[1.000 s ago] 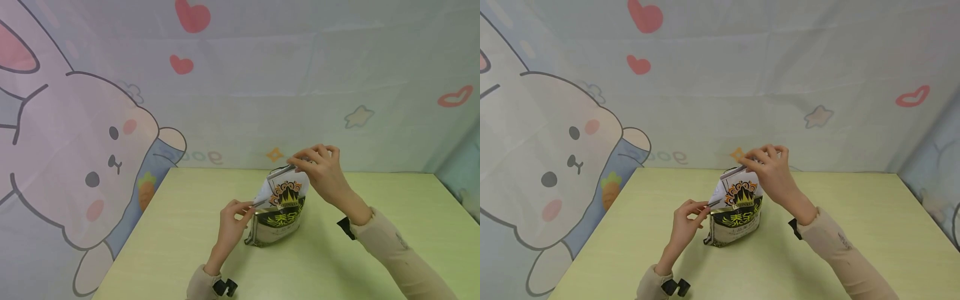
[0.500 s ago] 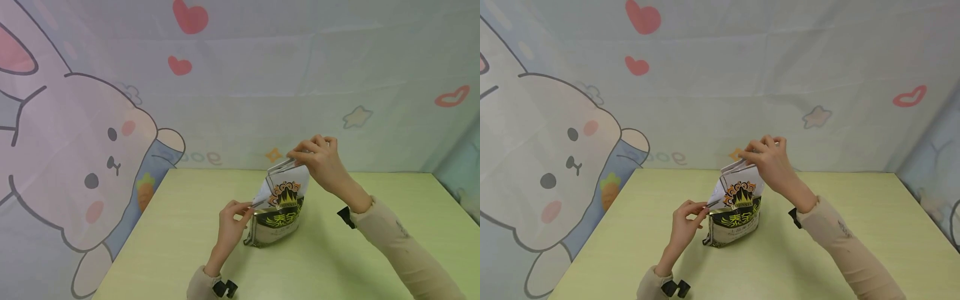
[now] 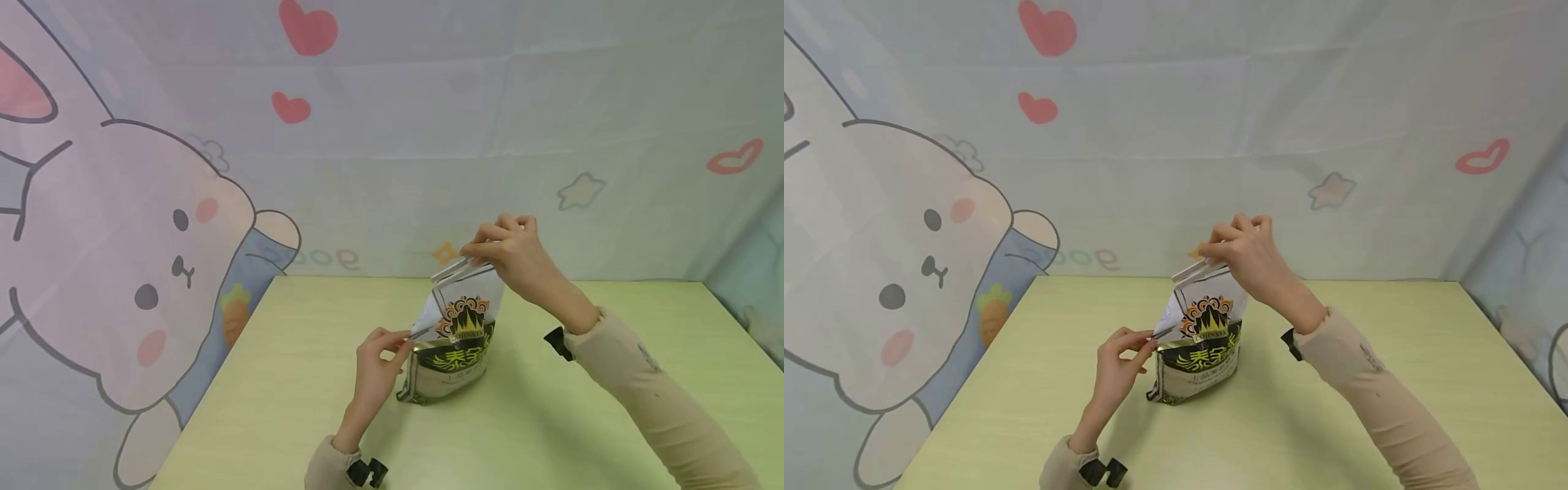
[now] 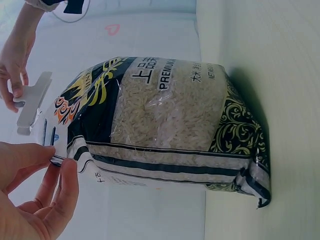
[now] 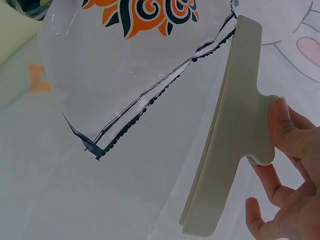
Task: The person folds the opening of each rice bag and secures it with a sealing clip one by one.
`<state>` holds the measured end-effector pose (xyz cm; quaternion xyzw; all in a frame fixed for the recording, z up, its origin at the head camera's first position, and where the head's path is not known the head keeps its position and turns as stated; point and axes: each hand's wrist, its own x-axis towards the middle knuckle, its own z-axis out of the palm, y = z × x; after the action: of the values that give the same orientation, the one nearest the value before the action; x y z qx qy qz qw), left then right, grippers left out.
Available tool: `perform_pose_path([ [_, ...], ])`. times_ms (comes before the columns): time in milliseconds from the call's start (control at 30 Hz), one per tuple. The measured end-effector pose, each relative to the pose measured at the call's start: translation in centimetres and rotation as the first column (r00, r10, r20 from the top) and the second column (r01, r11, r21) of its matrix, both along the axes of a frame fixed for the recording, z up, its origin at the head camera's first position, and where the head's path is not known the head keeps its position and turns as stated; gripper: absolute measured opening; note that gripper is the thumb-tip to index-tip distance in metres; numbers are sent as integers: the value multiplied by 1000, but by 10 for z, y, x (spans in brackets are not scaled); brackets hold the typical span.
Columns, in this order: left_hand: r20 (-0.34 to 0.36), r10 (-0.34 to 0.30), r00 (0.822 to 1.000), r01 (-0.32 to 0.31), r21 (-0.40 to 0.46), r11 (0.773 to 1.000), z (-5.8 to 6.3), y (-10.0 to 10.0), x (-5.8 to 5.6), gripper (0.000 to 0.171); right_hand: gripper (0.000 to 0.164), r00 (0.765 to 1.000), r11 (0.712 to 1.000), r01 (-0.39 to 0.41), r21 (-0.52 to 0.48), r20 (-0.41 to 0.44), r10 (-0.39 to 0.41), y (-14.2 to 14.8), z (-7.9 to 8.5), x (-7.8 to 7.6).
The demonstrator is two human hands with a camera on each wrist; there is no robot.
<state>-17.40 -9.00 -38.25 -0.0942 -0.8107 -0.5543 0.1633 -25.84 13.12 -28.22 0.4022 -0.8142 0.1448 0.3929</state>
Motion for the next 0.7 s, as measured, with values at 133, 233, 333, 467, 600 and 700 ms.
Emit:
perform_pose_path([
  [133,-8,1,1000,-1,-1,1000,1,0,0,15,14,1000,1000,-11,23,10,11,-1,1,-2],
  [233,-12,1,1000,-1,-1,1000,1,0,0,15,14,1000,999,-27,40,7,26,-2,3,-5],
  [333,-10,-3,1000,3,2,1000,1,0,-2,16,14,999,997,-41,62,4,41,-4,7,-8],
  [467,-8,-6,1000,6,-2,1000,0,0,-3,16,15,999,995,-49,91,19,47,-6,11,-12],
  [600,-8,-7,1000,6,-6,1000,1,1,-3,16,16,998,991,-47,127,48,42,-8,15,-14],
  [700,-7,-6,1000,6,1,1000,2,1,-3,16,16,997,988,-49,146,59,40,-9,16,-15],
])
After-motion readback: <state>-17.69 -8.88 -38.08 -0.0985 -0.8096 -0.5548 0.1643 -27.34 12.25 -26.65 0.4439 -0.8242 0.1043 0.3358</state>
